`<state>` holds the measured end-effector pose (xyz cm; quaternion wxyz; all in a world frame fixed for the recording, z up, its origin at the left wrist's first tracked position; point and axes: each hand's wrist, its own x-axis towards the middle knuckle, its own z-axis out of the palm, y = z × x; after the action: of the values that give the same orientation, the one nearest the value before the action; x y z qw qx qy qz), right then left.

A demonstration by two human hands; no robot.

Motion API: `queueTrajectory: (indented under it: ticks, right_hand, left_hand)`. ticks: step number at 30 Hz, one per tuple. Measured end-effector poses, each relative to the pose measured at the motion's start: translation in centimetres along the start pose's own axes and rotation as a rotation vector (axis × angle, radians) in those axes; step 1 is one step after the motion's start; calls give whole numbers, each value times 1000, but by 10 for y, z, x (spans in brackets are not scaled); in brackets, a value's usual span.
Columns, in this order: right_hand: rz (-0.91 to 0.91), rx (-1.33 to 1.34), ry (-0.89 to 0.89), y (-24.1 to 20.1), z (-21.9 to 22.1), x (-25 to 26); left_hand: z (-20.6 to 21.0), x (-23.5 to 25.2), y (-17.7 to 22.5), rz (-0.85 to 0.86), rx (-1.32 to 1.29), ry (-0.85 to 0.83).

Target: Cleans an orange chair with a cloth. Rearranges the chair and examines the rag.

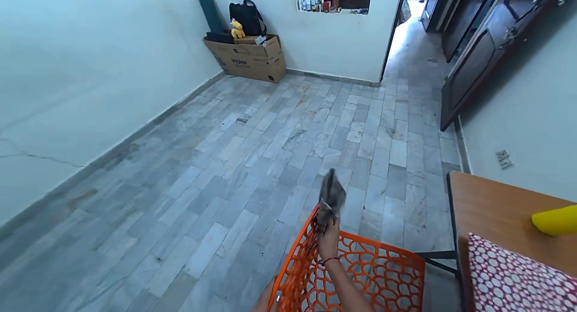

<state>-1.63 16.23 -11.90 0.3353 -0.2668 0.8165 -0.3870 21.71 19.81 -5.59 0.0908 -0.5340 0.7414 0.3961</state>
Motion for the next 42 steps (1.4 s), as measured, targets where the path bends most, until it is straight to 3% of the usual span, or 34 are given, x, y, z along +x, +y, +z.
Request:
queueTrajectory:
  ticks: [4,7,10,13,15,18,22,25,29,33,38,42]
  right_hand:
    - [265,-43,-320,46,19,5]
    - [336,91,-366,42,38,-25]
    - [334,234,-386,22,34,-113]
    - [211,285,-433,15,43,-208]
    - [124,247,-461,22,54,-232]
    - [73,171,-295,5,50,-192]
    - [201,159,-49,-44,9,-62]
    - [190,192,104,-29,-4,16]
    - [229,302,212,-34,-12,32]
    - [244,348,99,-32,23,-55]
    - [263,278,-70,-7,71,-234]
    - [262,225,-183,21,80,-287]
  left_hand:
    - [5,-6,4,9,-22,73]
    - [-2,-9,11,-13,-52,68]
    - [1,-10,5,21,-103,79]
    - [6,-8,-9,32,-203,87]
    - [7,-7,-13,12,-255,86]
    - [5,-8,-8,2,-270,105]
    - [6,-6,-8,-7,-257,84]
    - [6,-6,-9,-3,-256,88]
    - [7,-6,-11,21,-268,104]
    - [8,-5,-11,44,-285,103]
    - [6,0,-10,64,-448,66]
    - [6,4,-14,79,-663,-38]
